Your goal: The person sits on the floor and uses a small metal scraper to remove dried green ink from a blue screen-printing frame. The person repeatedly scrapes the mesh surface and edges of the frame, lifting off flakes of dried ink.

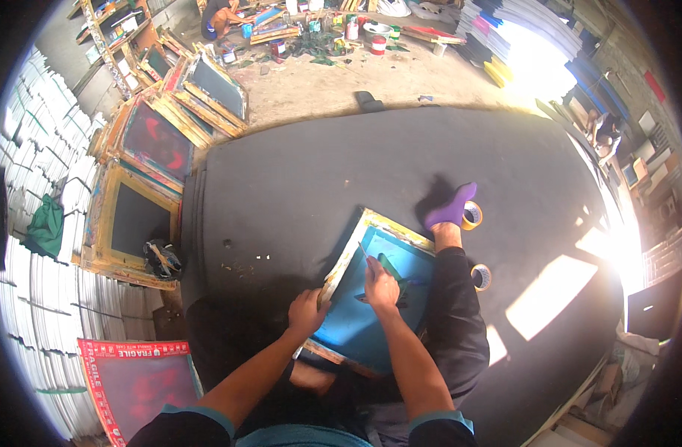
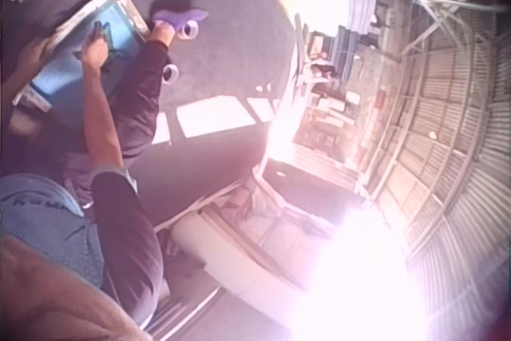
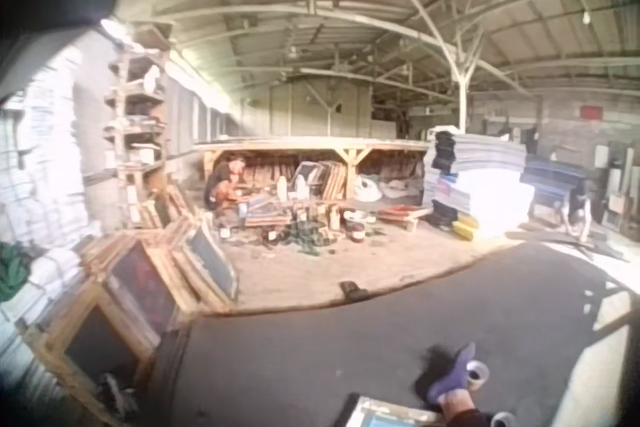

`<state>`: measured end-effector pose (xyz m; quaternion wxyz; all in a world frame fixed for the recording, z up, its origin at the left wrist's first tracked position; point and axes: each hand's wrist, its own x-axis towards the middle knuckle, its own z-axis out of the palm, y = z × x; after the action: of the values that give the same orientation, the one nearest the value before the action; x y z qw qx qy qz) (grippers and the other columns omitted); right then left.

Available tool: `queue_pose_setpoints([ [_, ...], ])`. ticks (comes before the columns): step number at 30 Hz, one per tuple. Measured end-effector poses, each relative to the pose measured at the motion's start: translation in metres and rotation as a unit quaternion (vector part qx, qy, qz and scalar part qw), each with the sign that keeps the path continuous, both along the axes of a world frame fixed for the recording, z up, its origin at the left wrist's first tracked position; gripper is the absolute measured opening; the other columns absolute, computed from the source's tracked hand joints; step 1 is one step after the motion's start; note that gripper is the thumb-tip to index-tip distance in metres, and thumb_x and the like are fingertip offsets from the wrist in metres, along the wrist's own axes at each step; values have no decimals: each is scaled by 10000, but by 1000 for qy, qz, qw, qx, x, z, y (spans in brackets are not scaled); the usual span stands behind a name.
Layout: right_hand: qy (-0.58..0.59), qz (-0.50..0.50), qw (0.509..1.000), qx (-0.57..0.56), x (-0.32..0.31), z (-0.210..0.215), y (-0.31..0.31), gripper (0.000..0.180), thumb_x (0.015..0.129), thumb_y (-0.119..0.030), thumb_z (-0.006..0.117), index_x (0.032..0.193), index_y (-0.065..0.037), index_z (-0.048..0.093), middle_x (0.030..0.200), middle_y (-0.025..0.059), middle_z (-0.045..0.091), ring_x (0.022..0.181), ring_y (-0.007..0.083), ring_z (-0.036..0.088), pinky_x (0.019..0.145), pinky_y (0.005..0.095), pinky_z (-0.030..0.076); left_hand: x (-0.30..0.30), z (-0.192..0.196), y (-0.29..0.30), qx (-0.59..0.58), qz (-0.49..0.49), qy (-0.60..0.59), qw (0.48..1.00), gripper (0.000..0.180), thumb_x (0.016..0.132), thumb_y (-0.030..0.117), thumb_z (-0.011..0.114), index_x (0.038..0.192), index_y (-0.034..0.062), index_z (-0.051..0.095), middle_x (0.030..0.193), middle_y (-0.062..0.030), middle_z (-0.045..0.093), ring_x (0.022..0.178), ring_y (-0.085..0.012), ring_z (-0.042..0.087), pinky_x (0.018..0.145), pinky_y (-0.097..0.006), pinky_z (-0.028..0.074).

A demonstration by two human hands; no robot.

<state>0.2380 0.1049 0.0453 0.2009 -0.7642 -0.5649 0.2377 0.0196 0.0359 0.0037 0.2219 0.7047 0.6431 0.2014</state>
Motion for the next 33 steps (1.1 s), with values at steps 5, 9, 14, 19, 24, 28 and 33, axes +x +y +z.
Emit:
queue_pose_setpoints([
  [5, -4, 3, 1000, -13, -2, -8, 18, 360, 1034, -333, 611, 1377, -250, 681, 1166, 172, 759, 1079, 424, 713, 940, 520, 562, -8, 12, -25, -7, -1, 16, 1000, 504, 920, 326, 758, 1332, 70, 621, 1131, -149, 669, 1034, -378, 659, 886, -512, 536],
  [9, -9, 9, 1000, -16, -4, -23, 33, 366, 1030, -353, 614, 1386, -297, 679, 1144, 173, 763, 1052, 440, 717, 928, 535, 567, -9, 8, -25, 10, -7, -5, 1000, 515, 928, 290, 745, 1357, 49, 595, 1144, -165, 650, 1044, -381, 646, 891, -504, 538],
  [14, 183, -29, 982, 33, 16, -63, 41, 362, 1029, -261, 643, 1372, -166, 708, 893, 134, 745, 747, 288, 703, 647, 404, 544, -3, 11, -23, 4, -18, -4, 1000, 498, 925, 253, 735, 1342, 23, 590, 1120, -176, 641, 1035, -391, 642, 889, -491, 545],
  [19, 414, -109, 898, -104, 17, -38, 46, 358, 1031, -252, 658, 1358, -121, 723, 776, 54, 642, 614, 137, 534, 523, 291, 400, -6, 14, -25, -1, -10, -8, 1000, 481, 918, 244, 741, 1322, 23, 602, 1103, -176, 639, 1034, -392, 643, 890, -492, 547],
  [24, 169, -41, 985, 0, -4, -30, 12, 362, 1044, -377, 611, 1333, -194, 728, 1167, 259, 725, 1063, 480, 701, 939, 536, 553, -8, 19, -27, -5, 15, -40, 999, 478, 894, 251, 768, 1299, 32, 639, 1110, -170, 654, 1071, -385, 646, 912, -488, 546],
  [28, 77, -31, 996, -30, -26, -12, -36, 344, 1058, -349, 578, 1361, -235, 696, 1121, 231, 749, 1033, 472, 712, 931, 558, 562, -7, 15, -24, -9, 29, -51, 998, 500, 863, 263, 797, 1285, 33, 658, 1135, -169, 670, 1094, -385, 649, 928, -483, 546],
  [33, -12, 47, 996, -78, -32, -4, -69, 353, 1016, -298, 630, 1357, -229, 688, 1104, 207, 764, 1004, 448, 731, 909, 541, 581, -15, 9, -31, -47, 37, -47, 997, 527, 818, 313, 844, 1249, 51, 692, 1147, -156, 687, 1102, -378, 666, 925, -482, 552],
])
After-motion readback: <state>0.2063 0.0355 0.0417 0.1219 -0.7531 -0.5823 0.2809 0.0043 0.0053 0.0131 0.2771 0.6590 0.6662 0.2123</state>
